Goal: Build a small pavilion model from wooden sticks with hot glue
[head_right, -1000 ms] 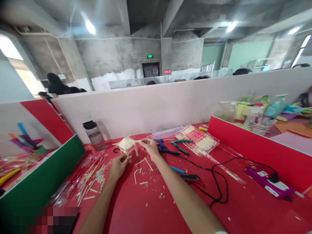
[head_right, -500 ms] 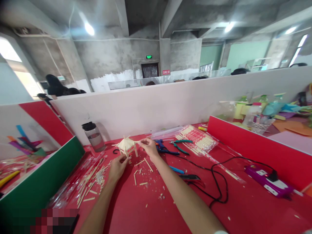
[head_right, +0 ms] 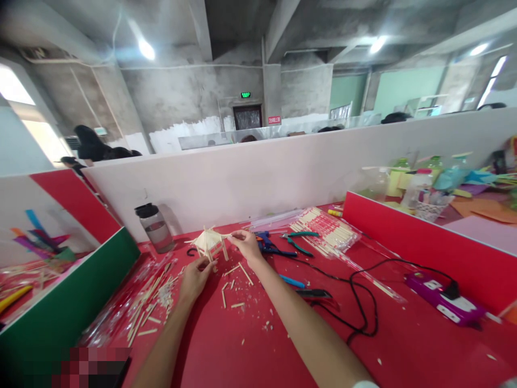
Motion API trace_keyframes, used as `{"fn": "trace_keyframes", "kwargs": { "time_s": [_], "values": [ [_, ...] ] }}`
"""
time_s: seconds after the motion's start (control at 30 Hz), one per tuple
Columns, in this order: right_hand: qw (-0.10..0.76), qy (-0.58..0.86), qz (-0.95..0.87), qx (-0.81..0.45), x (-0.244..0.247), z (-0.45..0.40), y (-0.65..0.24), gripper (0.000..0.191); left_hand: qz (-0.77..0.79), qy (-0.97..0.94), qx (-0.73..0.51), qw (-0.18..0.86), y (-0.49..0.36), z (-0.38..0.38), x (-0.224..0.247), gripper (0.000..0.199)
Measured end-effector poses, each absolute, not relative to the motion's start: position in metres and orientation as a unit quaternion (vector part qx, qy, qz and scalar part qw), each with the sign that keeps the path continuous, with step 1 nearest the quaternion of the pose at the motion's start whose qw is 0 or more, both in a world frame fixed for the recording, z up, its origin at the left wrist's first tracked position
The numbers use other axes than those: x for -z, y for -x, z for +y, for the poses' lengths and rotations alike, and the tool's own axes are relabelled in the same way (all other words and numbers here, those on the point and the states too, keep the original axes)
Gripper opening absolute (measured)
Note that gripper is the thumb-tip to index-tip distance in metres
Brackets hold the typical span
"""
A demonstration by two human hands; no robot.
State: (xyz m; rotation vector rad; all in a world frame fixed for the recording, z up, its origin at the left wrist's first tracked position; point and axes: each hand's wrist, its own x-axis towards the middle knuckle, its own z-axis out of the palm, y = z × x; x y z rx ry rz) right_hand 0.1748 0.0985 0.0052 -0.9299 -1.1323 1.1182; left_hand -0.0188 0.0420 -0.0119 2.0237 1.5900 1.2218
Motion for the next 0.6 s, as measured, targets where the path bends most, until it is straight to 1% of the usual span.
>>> {"fn": "trace_keyframes", "kwargs": {
  "time_s": [0.27, 0.43, 0.6],
  "values": [
    [0.6, 0.398, -0.497, -0.485, -0.0048, 0.0993, -0.1735, 0.037, 0.559, -0.702, -0.418, 0.144, 0.019, 0.0405, 0.0121, 0.034],
    [0.602, 0.389, -0.503, -0.483, -0.0044, 0.099, -0.1716, 0.034, 0.544, -0.703, -0.427, 0.167, 0.0193, 0.0408, 0.0127, 0.032],
    [0.603, 0.384, -0.504, -0.484, -0.0052, 0.0982, -0.1726, 0.033, 0.543, -0.702, -0.428, 0.17, 0.0201, 0.0417, 0.0139, 0.032]
  ]
}}
